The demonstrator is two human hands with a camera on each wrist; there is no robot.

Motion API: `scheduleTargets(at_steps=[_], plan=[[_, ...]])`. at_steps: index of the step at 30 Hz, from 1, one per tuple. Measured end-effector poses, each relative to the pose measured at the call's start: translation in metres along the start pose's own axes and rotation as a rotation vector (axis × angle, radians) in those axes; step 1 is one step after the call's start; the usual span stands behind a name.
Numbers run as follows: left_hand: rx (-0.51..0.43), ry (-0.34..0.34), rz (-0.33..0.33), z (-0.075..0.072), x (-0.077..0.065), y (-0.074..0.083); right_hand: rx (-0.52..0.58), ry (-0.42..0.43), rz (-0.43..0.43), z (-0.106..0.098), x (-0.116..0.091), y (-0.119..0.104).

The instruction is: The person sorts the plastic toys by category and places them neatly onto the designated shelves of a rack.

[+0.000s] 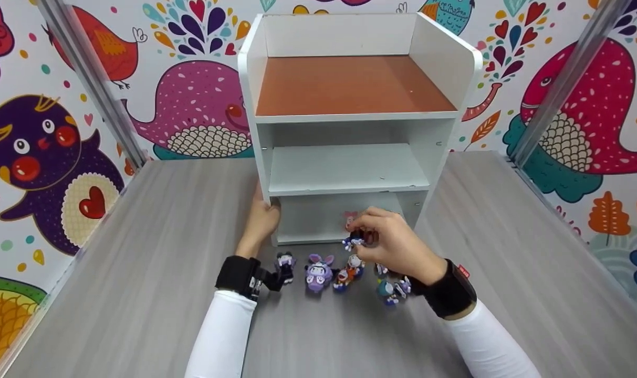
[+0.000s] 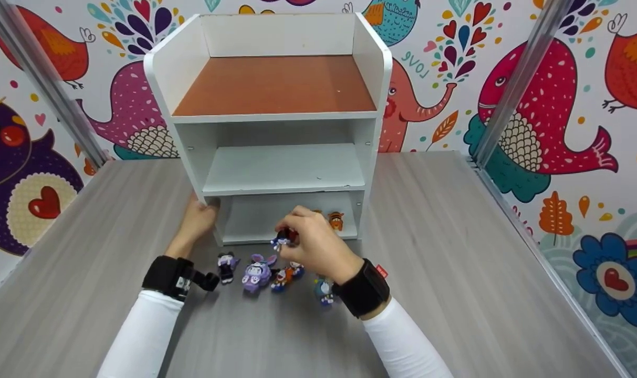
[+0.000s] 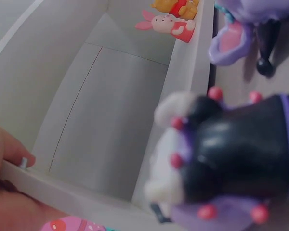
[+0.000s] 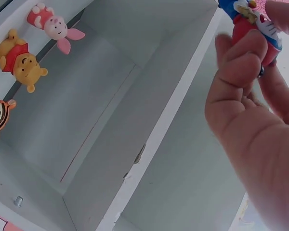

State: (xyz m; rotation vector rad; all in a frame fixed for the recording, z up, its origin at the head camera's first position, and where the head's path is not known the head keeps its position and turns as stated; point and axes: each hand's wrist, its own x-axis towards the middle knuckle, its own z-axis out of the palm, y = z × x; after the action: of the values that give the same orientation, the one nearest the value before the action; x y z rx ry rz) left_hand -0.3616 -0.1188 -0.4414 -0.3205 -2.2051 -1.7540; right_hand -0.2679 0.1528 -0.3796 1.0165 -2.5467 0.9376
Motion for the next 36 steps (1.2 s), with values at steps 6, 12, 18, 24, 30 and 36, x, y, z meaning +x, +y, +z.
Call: scheduleTargets(at_steps=[6, 12, 18, 24, 30, 36], plan=[[0.018, 0.009, 0.007, -0.002, -0.001, 0.001, 0.007, 0.014, -0.031, 0.000, 0.000, 0.000], [0.018, 0.024, 0.009, -0.002, -0.003, -0.001, 0.017, 0.009, -0.022, 0.001, 0.001, 0.000], [0.023, 0.020, 0.015, -0.002, -0.003, -0.001, 0.006, 0.022, -0.002, 0.000, 0.001, -0.001], [0.020, 0.013, 0.017, -0.001, -0.001, 0.002, -0.038, 0.072, -0.060, -0.003, 0.000, 0.001], [-0.002, 0.001, 0.015, -0.001, -0.002, 0.003, -0.096, 0.185, -0.086, -0.014, 0.001, 0.005], [-0.017, -0.004, 0.012, -0.001, -0.003, 0.003, -0.136, 0.284, -0.001, -0.037, 0.005, 0.012]])
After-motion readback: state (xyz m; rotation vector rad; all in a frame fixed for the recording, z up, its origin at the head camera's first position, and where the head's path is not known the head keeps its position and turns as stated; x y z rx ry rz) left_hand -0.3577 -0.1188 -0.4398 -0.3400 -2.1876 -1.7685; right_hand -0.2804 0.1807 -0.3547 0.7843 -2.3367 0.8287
